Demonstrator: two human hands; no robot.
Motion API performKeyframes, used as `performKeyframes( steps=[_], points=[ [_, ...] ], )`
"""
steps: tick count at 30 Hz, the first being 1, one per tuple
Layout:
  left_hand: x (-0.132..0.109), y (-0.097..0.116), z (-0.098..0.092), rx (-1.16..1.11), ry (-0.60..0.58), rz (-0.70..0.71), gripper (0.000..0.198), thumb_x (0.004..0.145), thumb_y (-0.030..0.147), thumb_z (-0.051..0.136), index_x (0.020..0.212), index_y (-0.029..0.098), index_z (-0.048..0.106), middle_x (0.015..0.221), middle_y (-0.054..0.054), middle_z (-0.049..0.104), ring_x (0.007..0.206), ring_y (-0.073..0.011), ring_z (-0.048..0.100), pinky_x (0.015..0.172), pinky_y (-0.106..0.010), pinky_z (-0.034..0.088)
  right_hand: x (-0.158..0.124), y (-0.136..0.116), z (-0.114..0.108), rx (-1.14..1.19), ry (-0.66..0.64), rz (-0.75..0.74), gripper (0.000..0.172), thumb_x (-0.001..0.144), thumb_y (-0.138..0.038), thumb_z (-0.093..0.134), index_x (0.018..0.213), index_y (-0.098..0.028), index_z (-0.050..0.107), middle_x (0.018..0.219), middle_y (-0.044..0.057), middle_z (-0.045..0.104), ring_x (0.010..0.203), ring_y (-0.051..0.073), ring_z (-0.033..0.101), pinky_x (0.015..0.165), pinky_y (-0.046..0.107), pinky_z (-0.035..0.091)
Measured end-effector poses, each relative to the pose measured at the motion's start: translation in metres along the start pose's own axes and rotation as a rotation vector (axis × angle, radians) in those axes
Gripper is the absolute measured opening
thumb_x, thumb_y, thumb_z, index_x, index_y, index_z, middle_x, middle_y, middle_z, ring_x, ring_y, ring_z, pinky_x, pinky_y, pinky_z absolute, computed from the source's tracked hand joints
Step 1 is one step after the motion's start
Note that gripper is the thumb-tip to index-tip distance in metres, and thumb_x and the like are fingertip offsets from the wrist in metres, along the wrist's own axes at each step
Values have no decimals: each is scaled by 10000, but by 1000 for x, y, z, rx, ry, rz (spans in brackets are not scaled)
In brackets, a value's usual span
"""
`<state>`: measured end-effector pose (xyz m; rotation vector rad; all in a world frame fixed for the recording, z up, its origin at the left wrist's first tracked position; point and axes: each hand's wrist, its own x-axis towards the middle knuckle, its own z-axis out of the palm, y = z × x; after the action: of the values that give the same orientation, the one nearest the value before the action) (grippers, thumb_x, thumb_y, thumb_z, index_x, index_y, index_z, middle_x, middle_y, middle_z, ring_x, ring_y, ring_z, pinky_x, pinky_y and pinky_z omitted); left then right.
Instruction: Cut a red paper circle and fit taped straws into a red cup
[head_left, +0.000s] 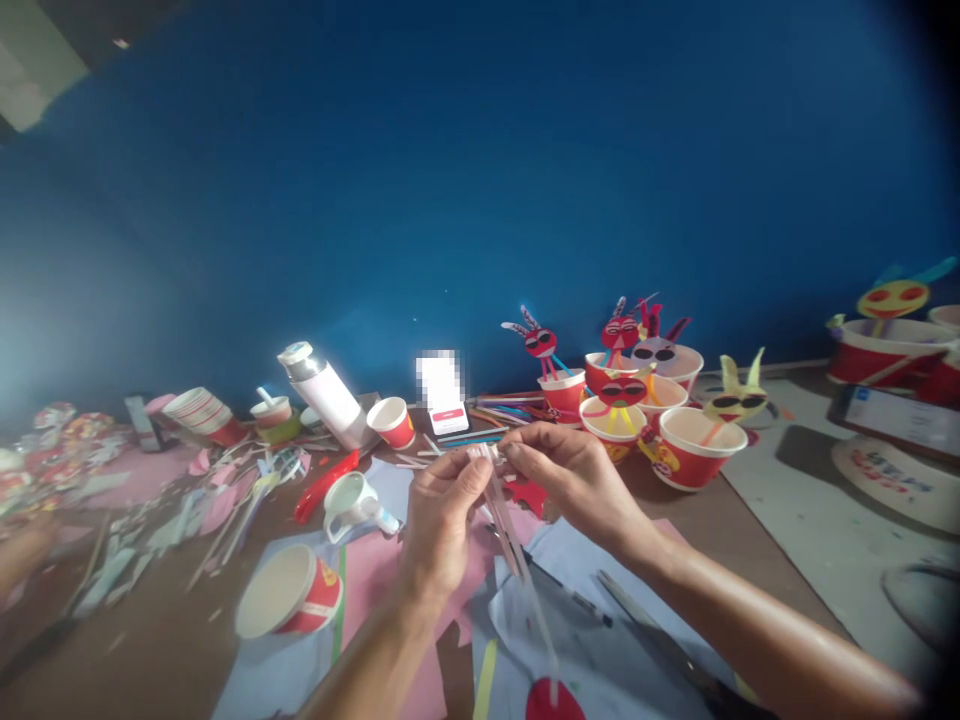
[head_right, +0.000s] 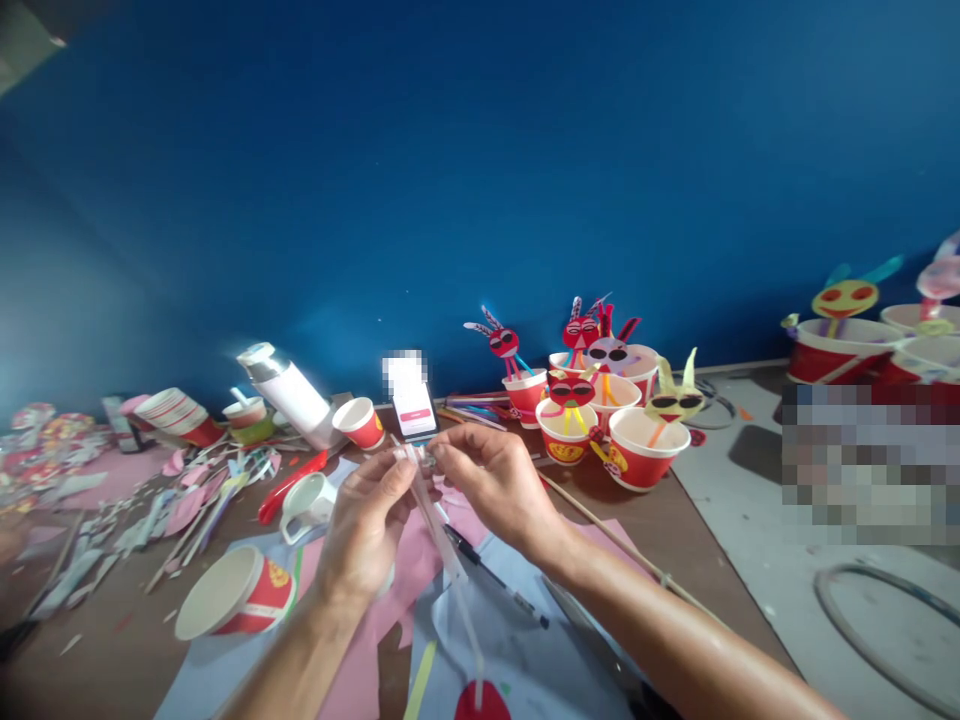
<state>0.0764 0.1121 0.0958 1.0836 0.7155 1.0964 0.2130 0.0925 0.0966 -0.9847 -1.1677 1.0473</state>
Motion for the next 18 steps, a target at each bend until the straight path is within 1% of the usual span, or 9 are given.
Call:
performKeyframes(
  steps=[2, 4, 7, 10, 12, 15, 18],
  points=[
    [1, 1, -1, -31, -43, -32, 100, 801, 234, 612, 786, 151, 667, 705, -6, 652, 637, -93, 580, 623, -197, 446, 1, 0, -1, 24, 2, 22, 180, 793, -332, 598, 789, -158, 642, 649, -21, 593, 531, 75, 501, 505, 195, 430],
    [1, 2, -1, -45, -60, -45, 104, 807, 233, 604, 772, 153, 661, 702, -1, 650, 623, -85, 570, 616, -195, 440, 1, -1, -2, 33, -4, 36, 210, 788, -357, 604, 821, -156, 654, 641, -27, 573, 506, 66, 473, 478, 189, 417],
    [1, 2, -1, -30, -57, -43, 104, 808, 240, 604, 787, 159, 666, 705, -1, 661, 602, -82, 567, 597, -193, 436, 0, -3, -3, 5, -20, 65, 245, 796, -379, 590, 848, -152, 667, 634, -26, 564, 490, 67, 465, 434, 180, 402],
    [1, 1, -2, -14, -38, -33, 99, 793, 244, 623, 817, 166, 679, 729, -9, 678, 647, -100, 594, 631, -201, 451, 0, -2, -3, -35, -25, 56, 223, 787, -353, 598, 821, -143, 665, 640, -14, 591, 486, 69, 480, 419, 175, 406],
    [0, -1, -2, 9, -15, -11, 95, 780, 237, 639, 831, 170, 684, 750, -11, 683, 688, -111, 609, 690, -217, 463, 1, -2, -3, -63, -20, 33, 195, 783, -323, 596, 795, -140, 662, 660, -1, 621, 479, 69, 495, 418, 175, 414],
    [0, -3, -2, 81, -3, 43, 107, 772, 239, 647, 846, 170, 681, 776, -15, 682, 730, -127, 612, 731, -238, 470, 1, -2, -3, -114, -12, 6, 159, 774, -268, 574, 768, -140, 668, 669, 16, 655, 509, 90, 551, 427, 181, 426],
    [-3, -3, -1, 247, -15, 131, 137, 790, 251, 625, 890, 174, 677, 831, -21, 671, 794, -142, 596, 750, -246, 465, 0, -5, -3, -198, -7, -13, 129, 748, -196, 554, 746, -152, 676, 651, 9, 669, 545, 106, 585, 457, 185, 443]
  ],
)
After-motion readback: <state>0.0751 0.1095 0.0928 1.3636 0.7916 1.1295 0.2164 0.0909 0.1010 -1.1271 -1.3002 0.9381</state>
